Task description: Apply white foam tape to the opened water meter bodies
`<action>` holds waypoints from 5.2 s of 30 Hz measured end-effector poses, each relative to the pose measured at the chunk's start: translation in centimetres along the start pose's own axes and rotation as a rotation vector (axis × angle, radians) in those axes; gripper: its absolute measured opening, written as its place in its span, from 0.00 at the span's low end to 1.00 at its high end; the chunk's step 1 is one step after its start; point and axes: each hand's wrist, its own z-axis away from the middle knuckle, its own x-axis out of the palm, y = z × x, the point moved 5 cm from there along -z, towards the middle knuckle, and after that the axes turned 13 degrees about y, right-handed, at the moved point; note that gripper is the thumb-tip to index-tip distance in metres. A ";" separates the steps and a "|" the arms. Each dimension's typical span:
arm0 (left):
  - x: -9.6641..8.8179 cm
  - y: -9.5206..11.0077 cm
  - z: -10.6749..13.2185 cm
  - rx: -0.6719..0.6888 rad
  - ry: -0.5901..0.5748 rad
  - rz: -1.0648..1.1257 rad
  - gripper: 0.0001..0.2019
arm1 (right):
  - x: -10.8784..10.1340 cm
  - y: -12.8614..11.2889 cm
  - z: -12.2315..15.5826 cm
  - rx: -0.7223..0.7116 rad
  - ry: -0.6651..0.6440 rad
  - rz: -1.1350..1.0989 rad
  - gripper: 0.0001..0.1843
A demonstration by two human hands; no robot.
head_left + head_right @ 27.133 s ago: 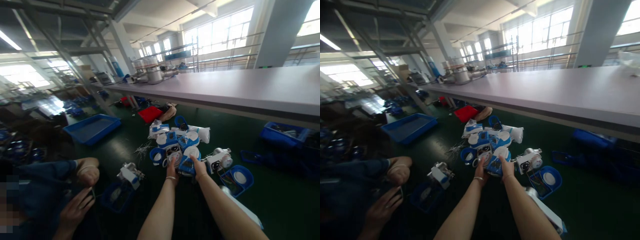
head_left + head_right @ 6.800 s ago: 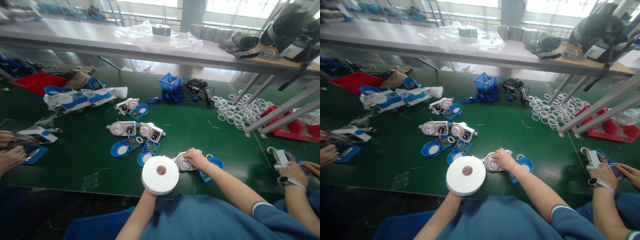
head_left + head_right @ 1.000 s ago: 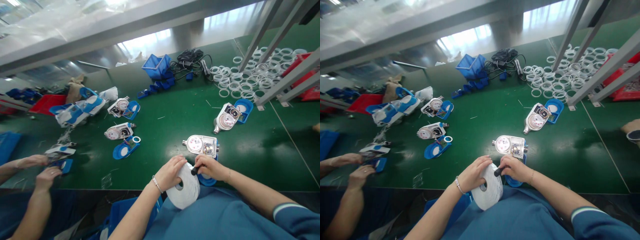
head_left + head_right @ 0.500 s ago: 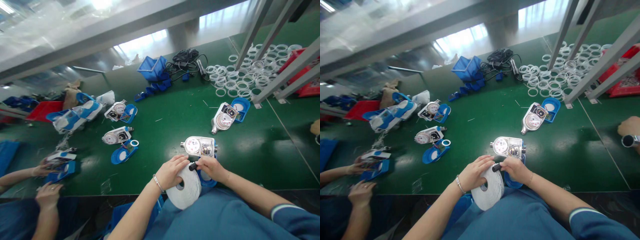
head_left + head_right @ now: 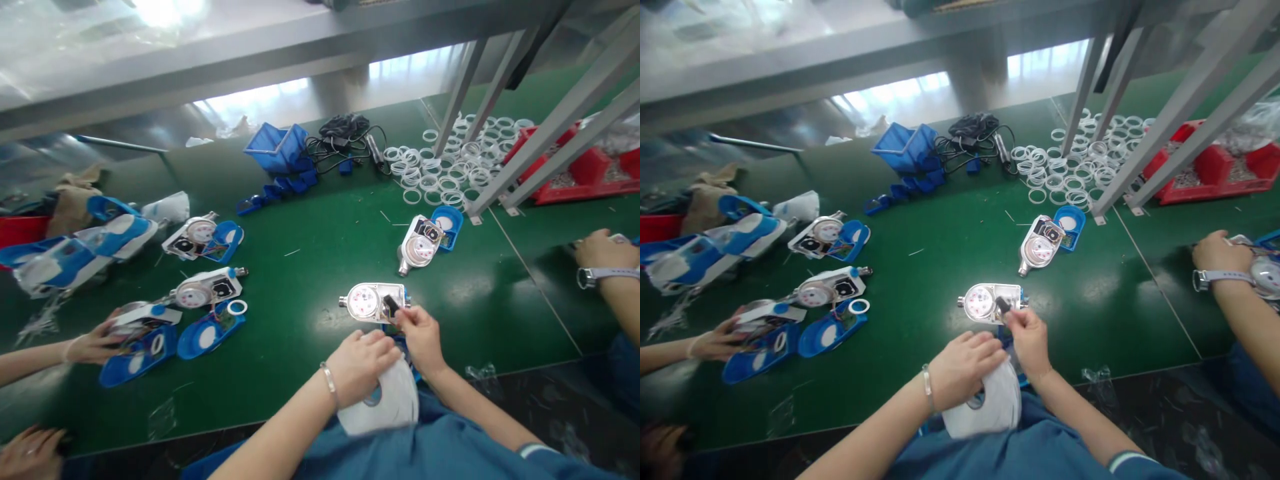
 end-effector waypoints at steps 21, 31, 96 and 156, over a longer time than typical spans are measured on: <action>3.7 -6.9 -0.9 -0.177 -0.067 -0.169 0.24 | 6.0 -4.3 -9.3 -0.425 -0.537 0.714 0.05; 4.2 -7.6 -0.7 -0.195 -0.076 -0.120 0.30 | 5.6 -4.1 -9.8 -0.432 -0.426 0.853 0.07; 8.6 -8.8 6.8 -0.431 0.261 0.334 0.42 | 15.9 -4.9 1.6 -1.180 -0.987 1.081 0.20; -1.2 -8.8 14.7 -1.301 0.725 -0.372 0.36 | 12.5 -2.0 6.1 -1.102 -0.465 0.920 0.13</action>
